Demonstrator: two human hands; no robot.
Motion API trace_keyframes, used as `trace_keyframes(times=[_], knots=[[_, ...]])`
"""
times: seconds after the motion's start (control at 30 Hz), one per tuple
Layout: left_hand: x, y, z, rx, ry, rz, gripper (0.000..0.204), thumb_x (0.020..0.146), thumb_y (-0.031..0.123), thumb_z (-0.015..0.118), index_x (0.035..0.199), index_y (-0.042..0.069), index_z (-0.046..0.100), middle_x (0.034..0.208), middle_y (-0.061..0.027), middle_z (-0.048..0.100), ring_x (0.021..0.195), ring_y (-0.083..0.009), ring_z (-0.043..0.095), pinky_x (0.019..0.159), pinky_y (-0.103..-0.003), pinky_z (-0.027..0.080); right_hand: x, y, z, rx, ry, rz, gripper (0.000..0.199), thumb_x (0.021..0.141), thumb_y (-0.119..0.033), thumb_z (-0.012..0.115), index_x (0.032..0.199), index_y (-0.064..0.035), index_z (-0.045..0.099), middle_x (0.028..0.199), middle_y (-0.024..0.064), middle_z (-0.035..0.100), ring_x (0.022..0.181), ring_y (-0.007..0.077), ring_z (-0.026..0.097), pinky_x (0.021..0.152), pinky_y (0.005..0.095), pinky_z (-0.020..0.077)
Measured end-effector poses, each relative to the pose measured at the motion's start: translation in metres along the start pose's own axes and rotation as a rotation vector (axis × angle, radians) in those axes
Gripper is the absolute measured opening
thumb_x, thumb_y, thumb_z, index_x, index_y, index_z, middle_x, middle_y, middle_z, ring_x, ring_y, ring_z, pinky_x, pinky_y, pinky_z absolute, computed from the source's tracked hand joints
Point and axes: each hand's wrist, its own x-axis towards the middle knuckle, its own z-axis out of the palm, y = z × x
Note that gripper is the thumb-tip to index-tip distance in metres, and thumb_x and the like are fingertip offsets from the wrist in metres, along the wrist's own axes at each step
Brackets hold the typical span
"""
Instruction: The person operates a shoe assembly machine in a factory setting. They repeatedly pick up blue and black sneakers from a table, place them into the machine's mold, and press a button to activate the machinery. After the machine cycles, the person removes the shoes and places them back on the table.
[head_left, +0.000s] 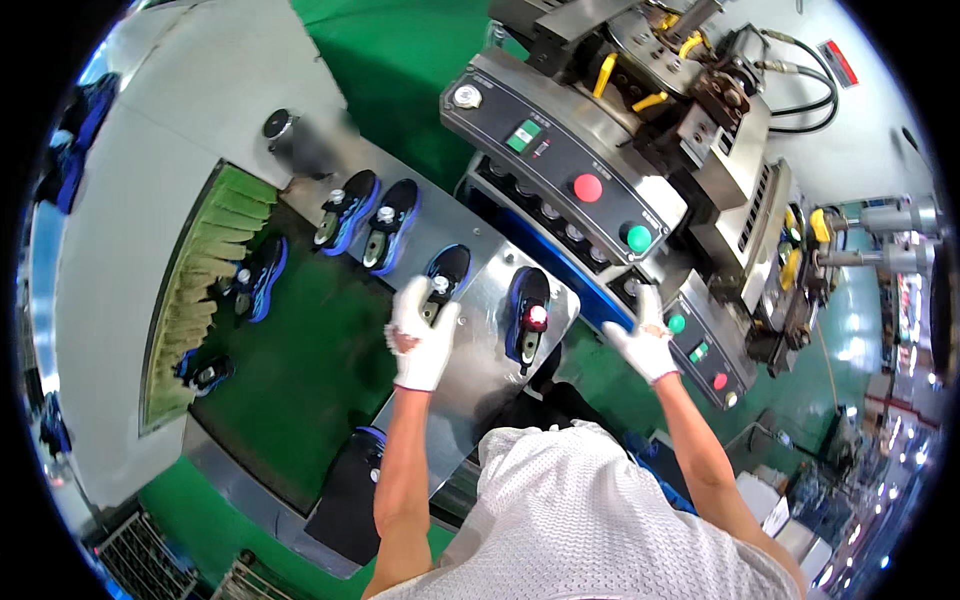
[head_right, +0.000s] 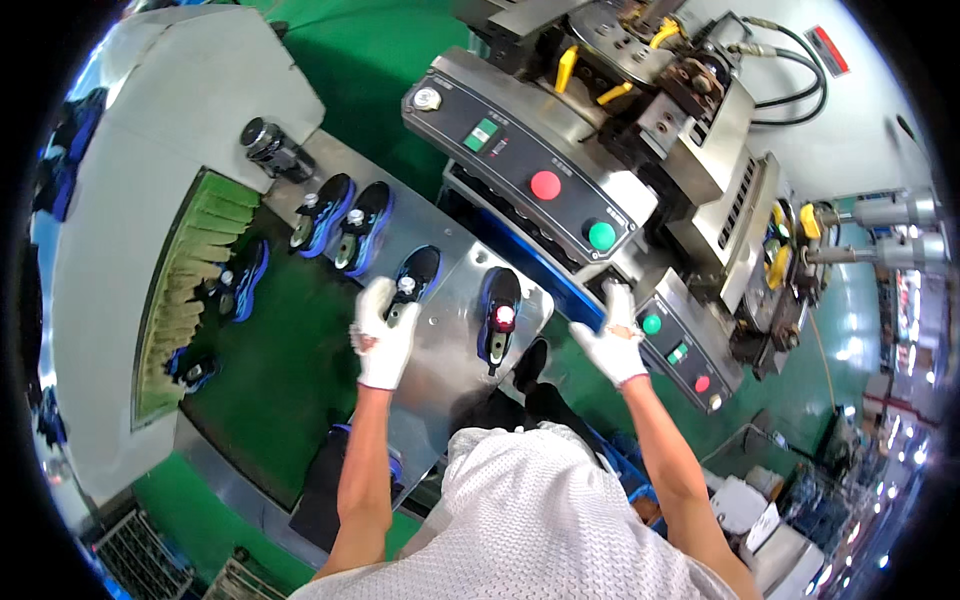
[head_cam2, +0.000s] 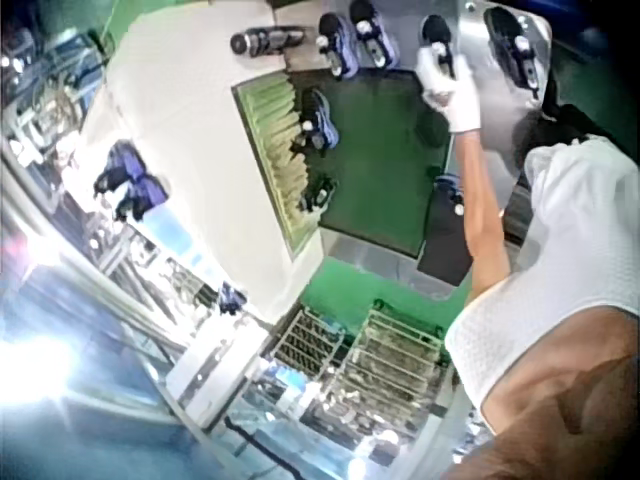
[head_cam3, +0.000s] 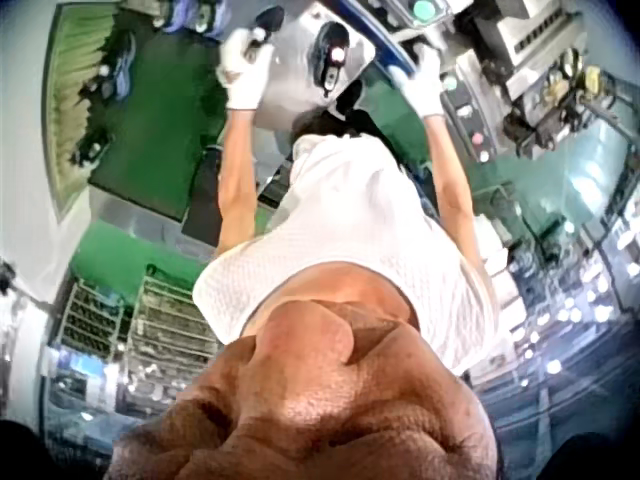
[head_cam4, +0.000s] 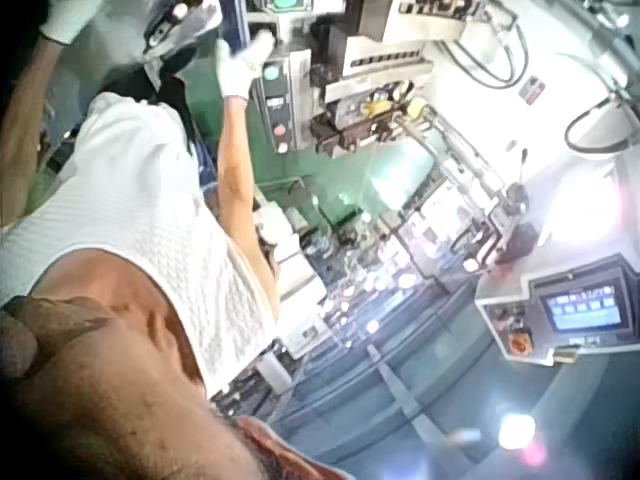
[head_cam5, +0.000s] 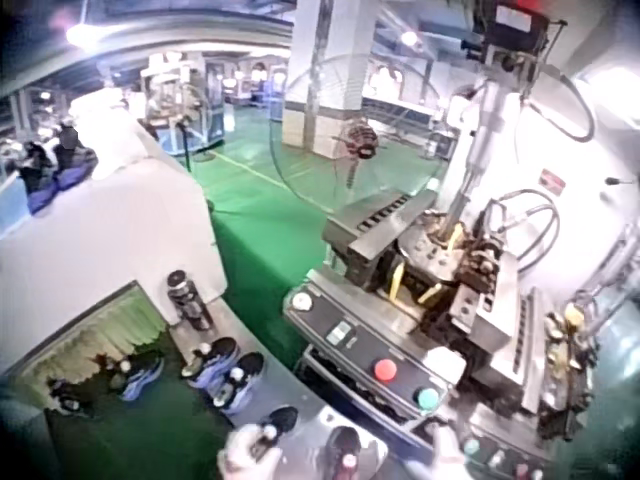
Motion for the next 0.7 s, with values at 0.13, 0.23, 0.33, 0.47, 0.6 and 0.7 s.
trace_keyframes(times=[0.13, 0.23, 0.33, 0.47, 0.6, 0.7], knots=[[0.028, -0.029, -0.024, 0.488, -0.28, -0.143, 0.085, 0.074, 0.031, 0.088, 0.143, 0.001, 0.049, 0.142, -0.0218, 0.055, 0.131, -0.0382, 0.055, 0.11, -0.046, 0.044, -0.021, -0.115, 0.064, 0.509, -0.352, 0.356, 0.103, 0.076, -0.044, 0.084, 0.153, 0.0025, 0.035, 0.147, 0.0263, 0.05, 0.14, 0.0381, 0.047, 0.116, 0.0406, 0.0373], [0.019, -0.092, -0.001, 0.607, -0.423, -0.105, 0.088, 0.076, 0.031, 0.084, 0.148, 0.004, 0.042, 0.143, -0.0227, 0.053, 0.134, -0.0414, 0.049, 0.111, -0.049, 0.042, -0.027, -0.146, 0.153, 0.504, -0.076, 0.417, 0.09, 0.076, -0.042, 0.083, 0.144, 0.0008, 0.045, 0.13, 0.0236, 0.061, 0.123, 0.0372, 0.058, 0.106, 0.0412, 0.0455], [0.02, -0.1, 0.008, 0.557, -0.398, -0.042, 0.082, 0.077, 0.027, 0.081, 0.146, 0.003, 0.042, 0.14, -0.0237, 0.055, 0.13, -0.0434, 0.051, 0.11, -0.051, 0.043, -0.02, -0.145, 0.187, 0.357, -0.021, 0.453, 0.077, 0.079, -0.046, 0.08, 0.133, 0.0025, 0.055, 0.115, 0.0233, 0.069, 0.106, 0.0368, 0.068, 0.094, 0.0424, 0.0529], [0.012, -0.076, 0.031, 0.545, -0.523, -0.403, 0.079, 0.079, 0.03, 0.08, 0.143, -0.002, 0.047, 0.134, -0.0287, 0.058, 0.124, -0.0433, 0.057, 0.105, -0.05, 0.046, -0.02, -0.145, 0.15, 0.599, -0.169, 0.578, 0.075, 0.079, -0.047, 0.082, 0.119, 0.0123, 0.062, 0.105, 0.0227, 0.071, 0.092, 0.0284, 0.071, 0.073, 0.0401, 0.0569], [-0.044, -0.049, 0.088, 0.227, -0.557, -0.344, 0.079, 0.077, 0.031, 0.085, 0.137, -0.007, 0.05, 0.132, -0.0272, 0.062, 0.122, -0.041, 0.06, 0.102, -0.046, 0.049, -0.052, -0.118, 0.097, 1.24, -0.123, 0.63, 0.078, 0.072, -0.043, 0.089, 0.12, 0.0123, 0.061, 0.109, 0.0168, 0.068, 0.091, 0.0186, 0.064, 0.075, 0.0354, 0.0548], [-0.089, -0.009, 0.125, 0.257, -0.751, -0.295, 0.085, 0.08, 0.043, 0.082, 0.141, -0.005, 0.047, 0.135, -0.0301, 0.058, 0.127, -0.0436, 0.056, 0.107, -0.047, 0.045, -0.106, -0.048, 0.085, 1.302, 0.0, 0.826, 0.067, 0.077, -0.031, 0.089, 0.121, 0.0109, 0.061, 0.107, 0.0117, 0.068, 0.091, 0.0176, 0.064, 0.078, 0.0347, 0.0555]])
